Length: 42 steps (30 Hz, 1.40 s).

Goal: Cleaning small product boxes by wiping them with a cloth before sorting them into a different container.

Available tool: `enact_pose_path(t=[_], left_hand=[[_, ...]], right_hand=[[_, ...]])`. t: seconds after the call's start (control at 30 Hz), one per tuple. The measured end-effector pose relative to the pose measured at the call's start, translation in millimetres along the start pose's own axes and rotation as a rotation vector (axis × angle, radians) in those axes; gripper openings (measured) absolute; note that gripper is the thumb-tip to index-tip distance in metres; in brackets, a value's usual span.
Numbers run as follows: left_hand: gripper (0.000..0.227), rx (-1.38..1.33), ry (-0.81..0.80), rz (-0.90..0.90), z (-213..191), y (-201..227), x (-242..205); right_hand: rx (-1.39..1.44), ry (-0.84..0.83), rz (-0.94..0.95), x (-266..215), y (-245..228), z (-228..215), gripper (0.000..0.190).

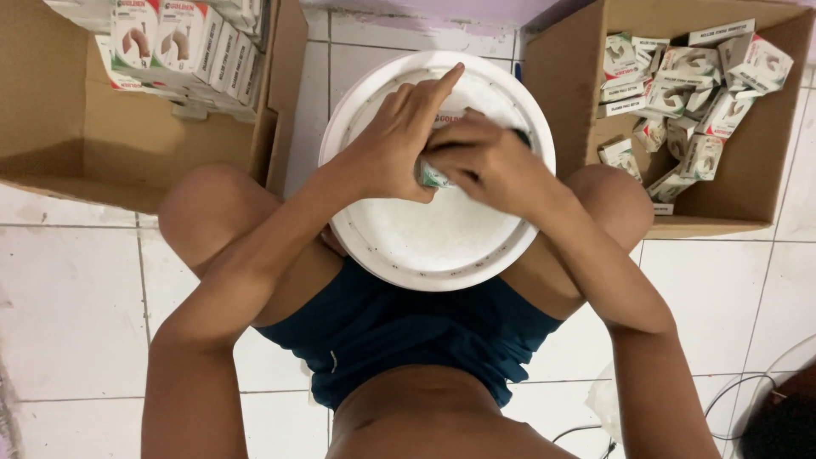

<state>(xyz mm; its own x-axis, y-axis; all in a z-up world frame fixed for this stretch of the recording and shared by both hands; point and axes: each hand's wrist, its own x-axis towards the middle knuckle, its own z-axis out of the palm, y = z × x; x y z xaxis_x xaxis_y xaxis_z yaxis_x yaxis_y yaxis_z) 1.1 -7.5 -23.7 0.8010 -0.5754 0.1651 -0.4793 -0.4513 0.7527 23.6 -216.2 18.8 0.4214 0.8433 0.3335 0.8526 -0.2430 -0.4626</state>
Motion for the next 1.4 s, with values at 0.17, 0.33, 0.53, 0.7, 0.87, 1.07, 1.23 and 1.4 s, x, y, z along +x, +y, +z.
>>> enact_pose_path(t=[0.17, 0.33, 0.53, 0.7, 0.87, 1.07, 1.23, 1.4], left_hand=[[0.141, 0.027, -0.119, -0.008, 3, 3, 12], [0.147, -0.029, -0.235, -0.160, -5, 16, 27], [0.152, -0.004, -0.239, -0.125, 5, 1, 30], [0.135, -0.046, -0.201, -0.091, 0, -6, 25], [0.138, 0.096, -0.208, -0.025, 11, -17, 30], [0.137, 0.037, -0.214, -0.130, 3, -1, 30], [0.142, -0.015, -0.199, -0.132, 8, -13, 25], [0.144, 0.003, -0.188, -0.057, 5, -19, 31]], right_hand=[[0.212, -0.148, -0.046, -2, -3, -8, 0.009], [0.022, 0.036, 0.054, -2, -3, -9, 0.007], [0.004, 0.034, 0.015, -3, 7, -12, 0.018], [0.035, -0.064, -0.139, -11, 6, -6, 0.017], [0.227, -0.203, -0.244, -3, 21, -20, 0.016], [0.132, -0.152, -0.270, -17, 20, -9, 0.013], [0.055, -0.068, -0.222, -4, 5, -10, 0.017], [0.047, -0.138, -0.208, -1, 26, -15, 0.014]])
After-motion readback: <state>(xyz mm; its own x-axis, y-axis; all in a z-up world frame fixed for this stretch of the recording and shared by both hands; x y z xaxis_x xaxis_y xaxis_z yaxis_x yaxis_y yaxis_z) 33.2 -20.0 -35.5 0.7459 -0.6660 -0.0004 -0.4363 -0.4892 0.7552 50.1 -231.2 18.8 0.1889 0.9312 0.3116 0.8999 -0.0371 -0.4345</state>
